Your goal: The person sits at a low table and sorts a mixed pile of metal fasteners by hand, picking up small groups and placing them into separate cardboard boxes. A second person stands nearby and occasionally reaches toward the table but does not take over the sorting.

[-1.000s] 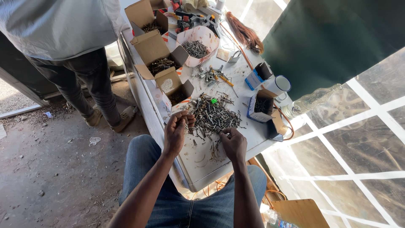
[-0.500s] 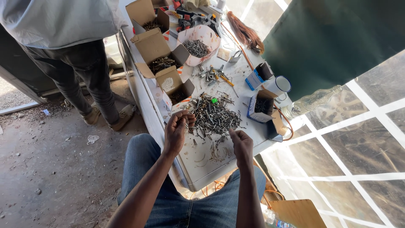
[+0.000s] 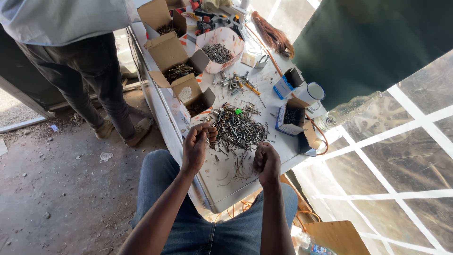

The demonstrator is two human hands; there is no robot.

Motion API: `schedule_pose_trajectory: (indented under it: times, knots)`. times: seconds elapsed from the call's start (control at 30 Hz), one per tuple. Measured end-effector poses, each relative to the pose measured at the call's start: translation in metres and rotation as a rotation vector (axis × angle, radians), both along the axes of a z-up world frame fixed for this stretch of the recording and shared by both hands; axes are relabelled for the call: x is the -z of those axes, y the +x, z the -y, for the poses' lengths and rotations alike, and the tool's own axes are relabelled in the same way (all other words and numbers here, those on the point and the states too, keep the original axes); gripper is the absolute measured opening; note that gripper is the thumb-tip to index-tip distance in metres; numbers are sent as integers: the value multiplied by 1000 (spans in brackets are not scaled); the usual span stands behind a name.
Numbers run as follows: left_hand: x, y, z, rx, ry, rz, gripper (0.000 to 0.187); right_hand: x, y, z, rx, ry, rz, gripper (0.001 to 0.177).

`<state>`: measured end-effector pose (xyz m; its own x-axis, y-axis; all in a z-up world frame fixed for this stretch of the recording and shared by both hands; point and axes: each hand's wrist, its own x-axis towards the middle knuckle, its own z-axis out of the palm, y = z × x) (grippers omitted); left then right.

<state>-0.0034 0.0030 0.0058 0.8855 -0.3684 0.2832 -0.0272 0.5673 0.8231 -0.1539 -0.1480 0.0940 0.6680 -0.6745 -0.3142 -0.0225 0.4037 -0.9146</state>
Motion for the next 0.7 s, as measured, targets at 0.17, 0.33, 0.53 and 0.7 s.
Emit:
schedule_pose_trajectory:
  times: [0.17, 0.33, 0.53, 0.7]
  knots:
    - [-4, -2, -2, -11, 49, 26, 29, 35, 4, 0, -55, -316, -104, 21]
    - [-5, 0, -1, -26, 71, 46, 29, 37, 17, -5, -251, -951, -549, 24]
    - [-1, -1, -1, -36, 85, 44, 28, 37, 18, -16, -309, -1037, -568, 14]
    - [1, -2, -1, -36, 80, 25, 29, 31, 7, -10, -205, 126, 102, 9]
